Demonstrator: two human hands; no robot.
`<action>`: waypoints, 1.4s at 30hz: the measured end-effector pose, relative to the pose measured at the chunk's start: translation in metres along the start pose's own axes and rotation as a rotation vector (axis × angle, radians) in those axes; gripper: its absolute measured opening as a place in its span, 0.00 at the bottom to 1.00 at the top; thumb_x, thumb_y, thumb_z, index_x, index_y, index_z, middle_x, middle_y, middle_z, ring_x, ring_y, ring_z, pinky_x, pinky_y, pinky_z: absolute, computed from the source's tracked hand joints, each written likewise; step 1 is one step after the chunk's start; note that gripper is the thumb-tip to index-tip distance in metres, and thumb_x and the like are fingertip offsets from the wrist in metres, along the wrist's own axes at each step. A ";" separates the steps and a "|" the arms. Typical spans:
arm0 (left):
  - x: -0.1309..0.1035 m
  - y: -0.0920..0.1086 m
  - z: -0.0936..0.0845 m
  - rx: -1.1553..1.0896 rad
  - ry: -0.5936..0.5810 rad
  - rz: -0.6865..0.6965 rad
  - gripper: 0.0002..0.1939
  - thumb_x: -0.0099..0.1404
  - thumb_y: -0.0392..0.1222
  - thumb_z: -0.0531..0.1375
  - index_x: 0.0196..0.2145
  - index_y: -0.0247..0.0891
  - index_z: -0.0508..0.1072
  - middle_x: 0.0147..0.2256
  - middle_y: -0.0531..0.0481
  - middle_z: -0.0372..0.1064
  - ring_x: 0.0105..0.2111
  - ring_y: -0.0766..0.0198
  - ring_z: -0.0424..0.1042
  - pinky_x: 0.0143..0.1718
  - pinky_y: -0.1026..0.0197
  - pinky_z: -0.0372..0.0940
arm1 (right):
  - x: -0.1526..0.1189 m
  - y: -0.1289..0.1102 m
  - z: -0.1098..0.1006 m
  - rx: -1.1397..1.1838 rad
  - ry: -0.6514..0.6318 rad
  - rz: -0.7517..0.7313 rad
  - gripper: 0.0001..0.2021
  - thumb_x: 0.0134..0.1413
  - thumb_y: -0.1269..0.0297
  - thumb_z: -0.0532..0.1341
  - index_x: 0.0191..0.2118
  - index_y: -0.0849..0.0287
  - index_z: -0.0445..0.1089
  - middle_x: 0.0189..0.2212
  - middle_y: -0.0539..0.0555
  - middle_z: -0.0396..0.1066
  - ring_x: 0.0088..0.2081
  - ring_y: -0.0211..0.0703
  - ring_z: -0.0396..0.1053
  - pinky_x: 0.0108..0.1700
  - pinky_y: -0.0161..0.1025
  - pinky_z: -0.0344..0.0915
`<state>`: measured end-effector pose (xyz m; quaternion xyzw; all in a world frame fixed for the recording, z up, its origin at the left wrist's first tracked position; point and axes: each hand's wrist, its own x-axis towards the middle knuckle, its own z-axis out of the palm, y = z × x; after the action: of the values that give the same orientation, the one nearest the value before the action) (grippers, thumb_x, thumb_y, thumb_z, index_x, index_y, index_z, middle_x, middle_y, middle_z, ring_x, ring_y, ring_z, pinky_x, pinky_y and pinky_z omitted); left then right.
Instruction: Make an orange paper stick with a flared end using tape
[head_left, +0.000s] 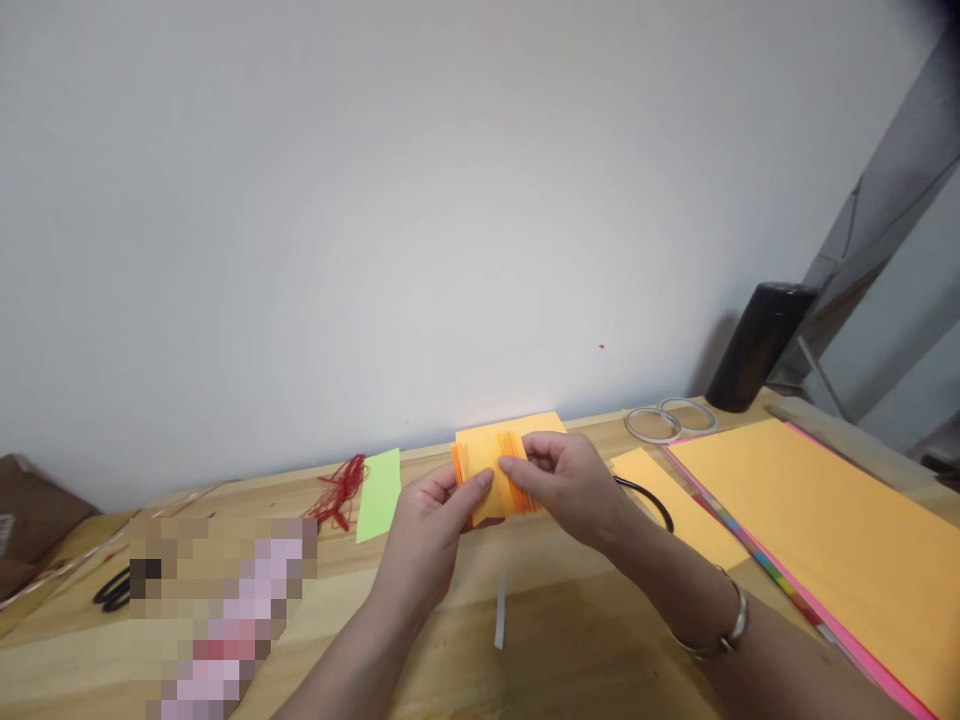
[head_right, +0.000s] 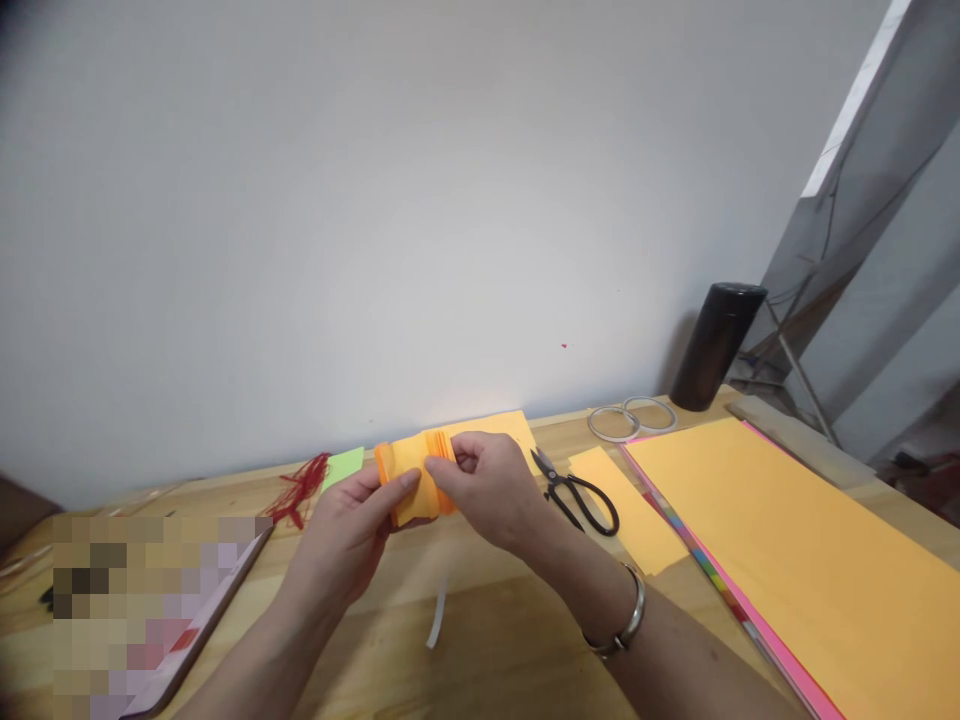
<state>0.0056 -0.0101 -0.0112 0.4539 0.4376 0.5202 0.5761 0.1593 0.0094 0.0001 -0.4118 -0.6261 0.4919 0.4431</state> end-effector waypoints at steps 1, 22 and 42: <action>0.000 0.000 0.000 -0.004 -0.010 0.013 0.15 0.54 0.47 0.64 0.38 0.35 0.78 0.30 0.47 0.76 0.29 0.60 0.72 0.31 0.60 0.67 | 0.000 0.000 0.000 -0.006 0.001 0.001 0.13 0.49 0.61 0.57 0.20 0.58 0.54 0.18 0.43 0.46 0.21 0.31 0.44 0.22 0.32 0.42; 0.000 0.001 0.002 -0.065 0.001 0.054 0.14 0.55 0.44 0.64 0.39 0.35 0.77 0.32 0.46 0.77 0.31 0.59 0.73 0.33 0.61 0.66 | 0.002 0.004 0.003 -0.069 0.085 0.005 0.12 0.49 0.61 0.56 0.21 0.57 0.53 0.18 0.43 0.45 0.21 0.31 0.44 0.21 0.32 0.43; -0.009 0.008 0.003 0.510 0.278 0.321 0.10 0.56 0.47 0.61 0.28 0.37 0.75 0.24 0.54 0.70 0.25 0.68 0.64 0.27 0.68 0.59 | -0.004 0.005 0.010 -0.306 0.212 -0.435 0.10 0.51 0.69 0.55 0.23 0.58 0.53 0.22 0.46 0.55 0.26 0.33 0.54 0.28 0.32 0.52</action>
<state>0.0064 -0.0188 -0.0022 0.5716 0.5509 0.5349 0.2893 0.1509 0.0038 -0.0070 -0.3790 -0.7170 0.2393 0.5339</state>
